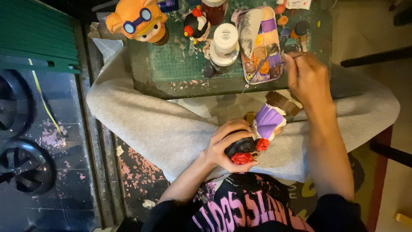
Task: The person sits on the floor holding a figurine of a figure with black hair, red roses and a purple dress on their lap, and paints the purple dress area with a paintbrush, occasionally reaching to the paint palette on the table to reload the brush.
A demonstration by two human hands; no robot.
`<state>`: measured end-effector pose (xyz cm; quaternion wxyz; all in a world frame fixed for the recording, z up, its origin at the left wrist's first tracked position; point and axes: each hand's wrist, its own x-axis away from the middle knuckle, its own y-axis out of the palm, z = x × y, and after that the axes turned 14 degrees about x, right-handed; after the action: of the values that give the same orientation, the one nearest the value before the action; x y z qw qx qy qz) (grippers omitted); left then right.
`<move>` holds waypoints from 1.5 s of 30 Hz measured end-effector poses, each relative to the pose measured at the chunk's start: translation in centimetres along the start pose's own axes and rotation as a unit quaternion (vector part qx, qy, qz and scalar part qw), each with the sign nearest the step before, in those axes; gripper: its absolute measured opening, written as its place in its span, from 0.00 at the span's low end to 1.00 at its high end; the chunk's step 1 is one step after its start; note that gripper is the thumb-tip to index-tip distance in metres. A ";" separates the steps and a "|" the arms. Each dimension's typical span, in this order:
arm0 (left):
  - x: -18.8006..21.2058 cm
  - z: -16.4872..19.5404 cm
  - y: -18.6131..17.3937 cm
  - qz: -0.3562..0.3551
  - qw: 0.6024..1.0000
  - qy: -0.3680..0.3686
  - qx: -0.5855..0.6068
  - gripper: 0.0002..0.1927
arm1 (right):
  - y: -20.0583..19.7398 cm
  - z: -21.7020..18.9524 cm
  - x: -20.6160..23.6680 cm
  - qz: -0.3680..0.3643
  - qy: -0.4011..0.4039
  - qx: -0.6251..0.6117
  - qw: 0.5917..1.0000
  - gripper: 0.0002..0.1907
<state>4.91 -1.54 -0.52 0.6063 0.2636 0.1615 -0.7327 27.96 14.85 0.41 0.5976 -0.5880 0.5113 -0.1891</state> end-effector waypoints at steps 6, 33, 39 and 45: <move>0.0 0.0 -0.1 0.006 1.000 0.000 0.002 0.35 | 0.0 0.0 -0.4 -0.008 0.040 -0.040 0.998 0.07; -1.6 2.7 -3.8 -0.139 0.981 0.063 -0.118 0.29 | -0.7 1.4 0.8 -0.044 0.060 -0.061 0.995 0.14; -1.4 3.1 -4.1 -0.132 0.984 0.052 -0.108 0.31 | -0.9 1.5 0.8 -0.057 0.150 -0.133 0.978 0.11; -0.8 2.9 -3.0 -0.106 0.990 0.035 -0.084 0.31 | -0.8 1.8 1.3 -0.051 0.125 -0.094 0.986 0.14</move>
<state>1.53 -1.87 2.03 0.5394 0.2182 0.2705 -0.7670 30.26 14.53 0.25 0.4608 -0.6385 0.5668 -0.2423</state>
